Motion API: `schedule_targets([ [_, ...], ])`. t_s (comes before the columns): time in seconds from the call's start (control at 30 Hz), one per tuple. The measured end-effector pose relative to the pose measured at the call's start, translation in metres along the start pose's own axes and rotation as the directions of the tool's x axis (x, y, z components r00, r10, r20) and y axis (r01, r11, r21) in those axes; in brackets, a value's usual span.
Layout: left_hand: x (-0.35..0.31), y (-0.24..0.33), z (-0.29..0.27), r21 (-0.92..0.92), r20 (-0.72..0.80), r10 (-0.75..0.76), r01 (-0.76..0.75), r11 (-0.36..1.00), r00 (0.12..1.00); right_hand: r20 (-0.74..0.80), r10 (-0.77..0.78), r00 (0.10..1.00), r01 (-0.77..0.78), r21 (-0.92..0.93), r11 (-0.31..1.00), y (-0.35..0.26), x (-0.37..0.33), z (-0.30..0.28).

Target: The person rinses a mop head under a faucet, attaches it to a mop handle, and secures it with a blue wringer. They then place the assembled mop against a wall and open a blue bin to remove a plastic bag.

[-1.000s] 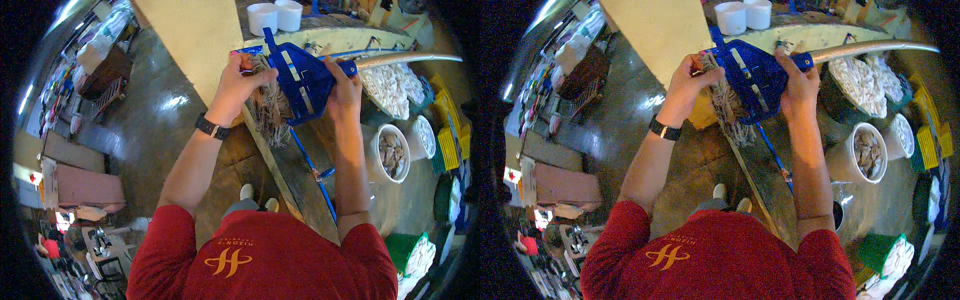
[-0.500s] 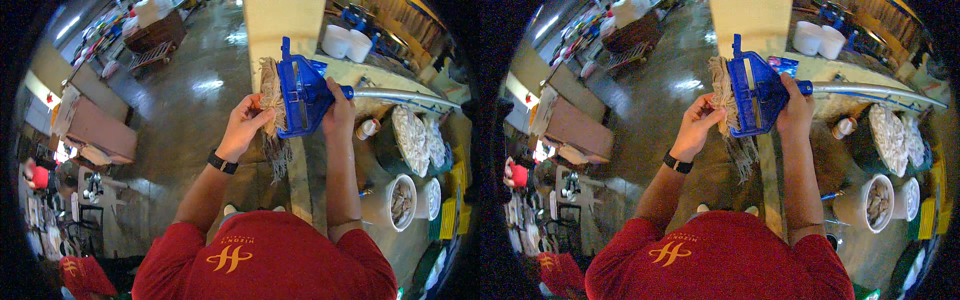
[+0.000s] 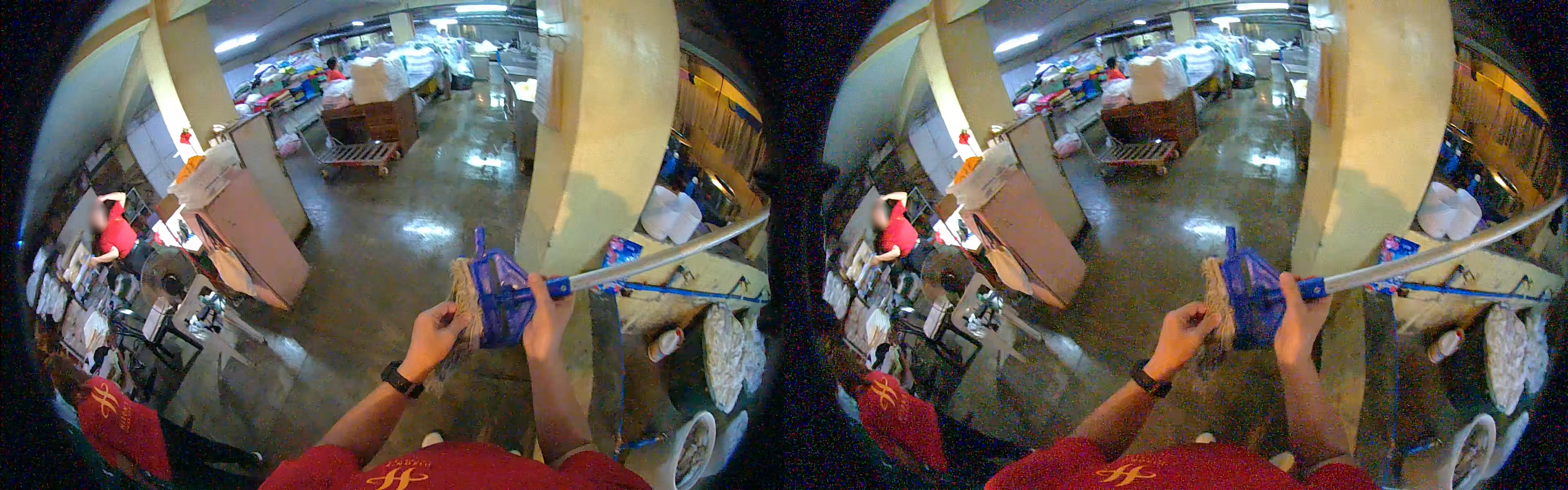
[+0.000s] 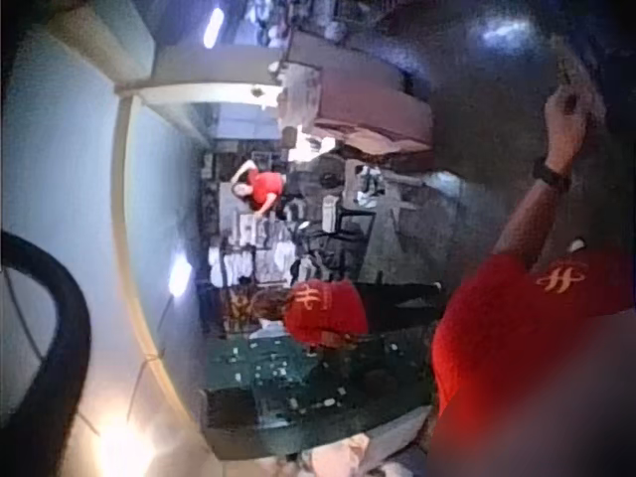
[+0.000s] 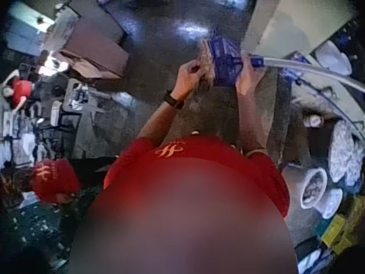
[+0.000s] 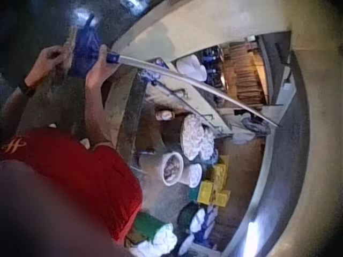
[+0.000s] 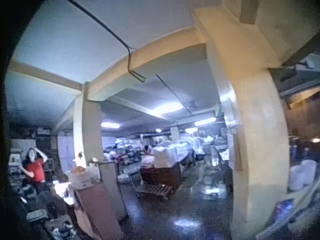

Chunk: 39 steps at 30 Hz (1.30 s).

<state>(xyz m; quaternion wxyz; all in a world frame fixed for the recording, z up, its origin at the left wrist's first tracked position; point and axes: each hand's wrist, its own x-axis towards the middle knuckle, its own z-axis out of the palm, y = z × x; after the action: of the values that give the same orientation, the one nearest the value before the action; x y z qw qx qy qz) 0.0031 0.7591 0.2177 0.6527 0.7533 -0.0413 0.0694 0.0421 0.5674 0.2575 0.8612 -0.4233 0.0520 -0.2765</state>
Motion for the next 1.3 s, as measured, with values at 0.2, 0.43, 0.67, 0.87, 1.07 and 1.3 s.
schedule_targets([
  [0.2, 0.023, -0.038, -0.077, 0.203, -0.226, 0.147, -0.101, 0.974, 0.963, 0.2, 0.196, 0.96, -0.223, 0.123, 0.967, 0.05, -0.028, 0.073],
  [0.43, 0.102, -0.041, -0.158, 0.233, -0.224, 0.279, -0.227, 0.946, 0.934, 0.267, 0.132, 0.955, -0.169, 0.119, 0.978, 0.094, 0.008, 0.137],
  [0.67, 0.223, 0.01, -0.212, -0.013, -0.225, 0.287, -0.297, 0.955, 0.931, 0.369, 0.05, 0.928, -0.107, 0.137, 0.985, 0.149, 0.054, 0.195],
  [0.87, 0.308, -0.002, -0.23, -0.096, -0.375, 0.158, -0.207, 0.974, 0.913, 0.367, 0.002, 0.93, -0.069, 0.17, 0.983, 0.201, 0.106, 0.251],
  [1.07, 0.398, -0.048, -0.271, -0.102, -0.304, 0.185, -0.225, 0.969, 0.934, 0.316, -0.007, 0.949, -0.054, 0.184, 0.981, 0.278, 0.152, 0.321],
  [1.3, 0.521, -0.088, -0.371, -0.409, -0.189, 0.05, -0.125, 0.904, 0.981, 0.242, -0.083, 0.967, 0.057, 0.114, 0.992, 0.371, 0.181, 0.431],
])
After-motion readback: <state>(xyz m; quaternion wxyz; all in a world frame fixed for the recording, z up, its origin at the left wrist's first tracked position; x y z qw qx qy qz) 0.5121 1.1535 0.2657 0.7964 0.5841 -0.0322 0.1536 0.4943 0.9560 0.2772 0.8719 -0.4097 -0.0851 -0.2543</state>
